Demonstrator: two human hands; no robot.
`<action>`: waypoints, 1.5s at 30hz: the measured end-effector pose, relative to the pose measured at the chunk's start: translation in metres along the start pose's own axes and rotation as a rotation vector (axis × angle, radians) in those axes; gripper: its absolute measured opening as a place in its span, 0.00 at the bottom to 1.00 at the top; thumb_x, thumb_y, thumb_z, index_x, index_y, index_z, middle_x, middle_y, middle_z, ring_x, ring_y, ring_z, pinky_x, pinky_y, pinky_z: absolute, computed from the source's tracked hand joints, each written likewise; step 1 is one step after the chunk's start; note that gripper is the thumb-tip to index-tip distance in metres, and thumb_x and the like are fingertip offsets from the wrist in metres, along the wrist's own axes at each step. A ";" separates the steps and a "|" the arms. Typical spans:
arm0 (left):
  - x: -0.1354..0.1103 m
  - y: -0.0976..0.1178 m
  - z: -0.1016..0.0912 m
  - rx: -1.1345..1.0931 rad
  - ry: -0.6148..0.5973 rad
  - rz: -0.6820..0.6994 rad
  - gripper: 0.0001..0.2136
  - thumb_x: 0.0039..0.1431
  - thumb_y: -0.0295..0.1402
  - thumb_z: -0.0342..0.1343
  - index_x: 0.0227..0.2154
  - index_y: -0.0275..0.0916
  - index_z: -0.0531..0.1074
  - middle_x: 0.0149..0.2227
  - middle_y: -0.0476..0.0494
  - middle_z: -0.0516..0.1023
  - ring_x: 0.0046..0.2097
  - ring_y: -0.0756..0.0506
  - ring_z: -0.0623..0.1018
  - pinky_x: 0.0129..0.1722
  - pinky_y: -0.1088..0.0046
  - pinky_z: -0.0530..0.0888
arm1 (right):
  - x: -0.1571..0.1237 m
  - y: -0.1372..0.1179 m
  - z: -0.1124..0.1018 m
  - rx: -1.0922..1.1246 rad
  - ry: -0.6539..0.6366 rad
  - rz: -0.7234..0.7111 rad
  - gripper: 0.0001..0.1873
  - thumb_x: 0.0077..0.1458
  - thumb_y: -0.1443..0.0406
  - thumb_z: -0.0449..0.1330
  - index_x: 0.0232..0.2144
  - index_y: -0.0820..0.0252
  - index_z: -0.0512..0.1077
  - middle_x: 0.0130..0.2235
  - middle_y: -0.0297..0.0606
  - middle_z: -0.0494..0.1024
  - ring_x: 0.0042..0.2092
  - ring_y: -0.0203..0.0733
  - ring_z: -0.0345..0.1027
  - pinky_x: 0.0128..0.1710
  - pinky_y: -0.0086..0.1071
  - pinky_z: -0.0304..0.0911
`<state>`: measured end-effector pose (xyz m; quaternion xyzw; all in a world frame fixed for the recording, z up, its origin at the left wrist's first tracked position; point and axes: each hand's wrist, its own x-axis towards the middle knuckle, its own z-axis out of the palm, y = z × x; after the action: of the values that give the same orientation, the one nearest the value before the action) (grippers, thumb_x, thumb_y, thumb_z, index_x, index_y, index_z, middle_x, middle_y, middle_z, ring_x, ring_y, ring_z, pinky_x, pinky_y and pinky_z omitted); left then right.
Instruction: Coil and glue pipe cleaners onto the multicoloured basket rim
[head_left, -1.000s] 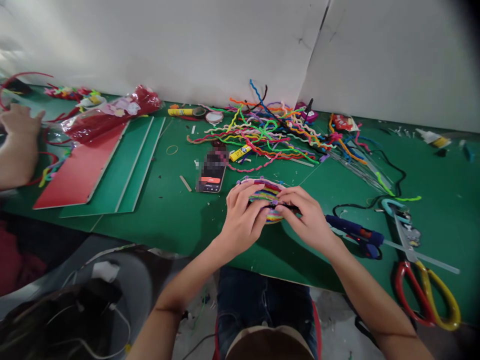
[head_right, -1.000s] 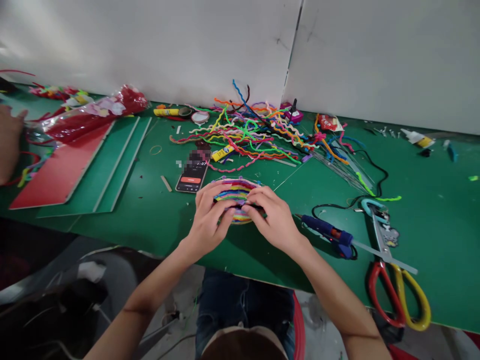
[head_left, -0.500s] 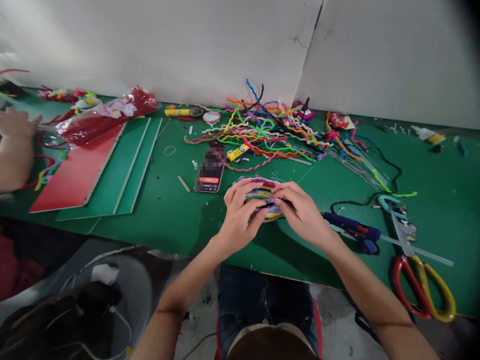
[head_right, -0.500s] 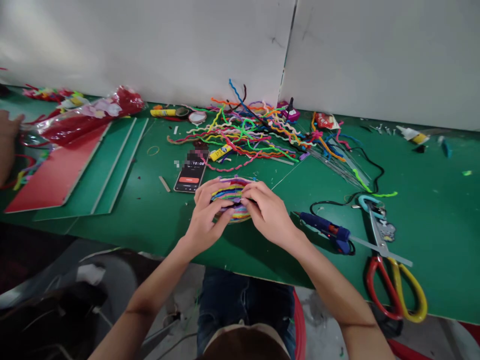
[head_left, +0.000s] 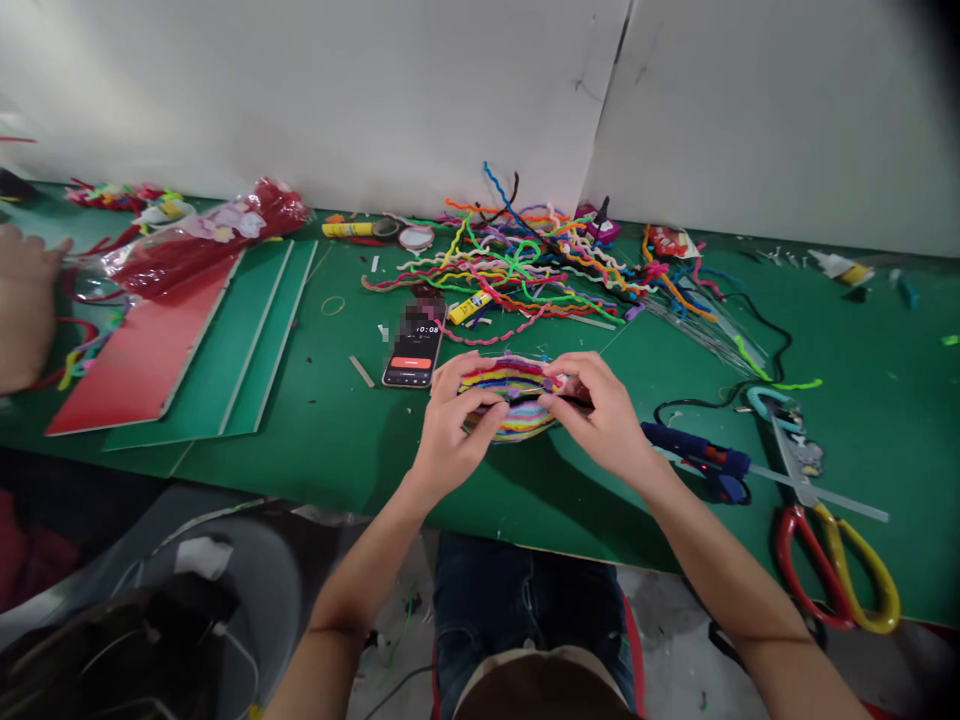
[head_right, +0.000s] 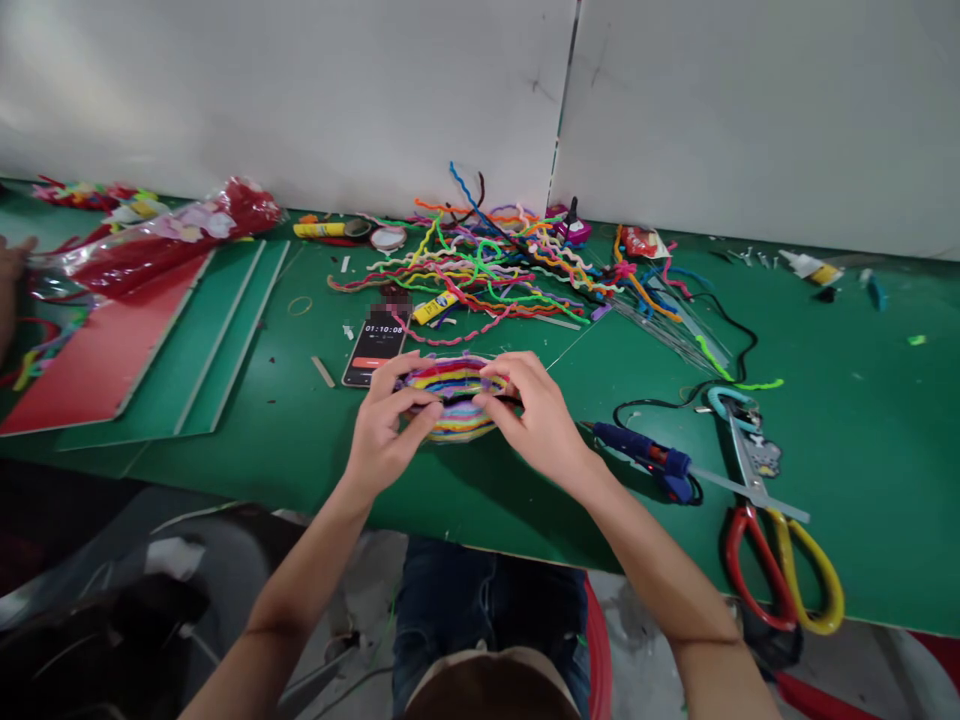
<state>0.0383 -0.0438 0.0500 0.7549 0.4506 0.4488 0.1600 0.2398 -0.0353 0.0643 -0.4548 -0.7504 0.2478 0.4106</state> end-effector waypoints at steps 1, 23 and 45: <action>0.000 -0.002 -0.002 -0.012 0.004 -0.026 0.04 0.60 0.30 0.54 0.31 0.40 0.73 0.51 0.44 0.71 0.57 0.42 0.70 0.55 0.56 0.71 | 0.000 0.000 0.000 0.004 0.035 0.019 0.09 0.56 0.63 0.61 0.41 0.56 0.69 0.43 0.39 0.71 0.36 0.35 0.66 0.33 0.30 0.63; -0.004 -0.021 0.007 0.063 0.177 -0.011 0.09 0.60 0.38 0.56 0.30 0.39 0.72 0.49 0.42 0.72 0.54 0.43 0.72 0.50 0.61 0.74 | 0.010 -0.002 0.000 0.048 -0.081 0.156 0.04 0.53 0.64 0.63 0.28 0.57 0.77 0.30 0.34 0.72 0.32 0.35 0.67 0.32 0.30 0.59; -0.003 -0.009 0.019 0.319 0.129 0.198 0.14 0.55 0.41 0.61 0.40 0.41 0.66 0.53 0.37 0.68 0.60 0.36 0.65 0.62 0.44 0.58 | 0.012 -0.012 0.013 -0.126 -0.092 0.164 0.09 0.58 0.61 0.57 0.33 0.56 0.77 0.33 0.36 0.72 0.36 0.38 0.68 0.35 0.33 0.59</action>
<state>0.0484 -0.0383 0.0316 0.7811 0.4487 0.4328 -0.0358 0.2201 -0.0307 0.0713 -0.5277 -0.7429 0.2535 0.3248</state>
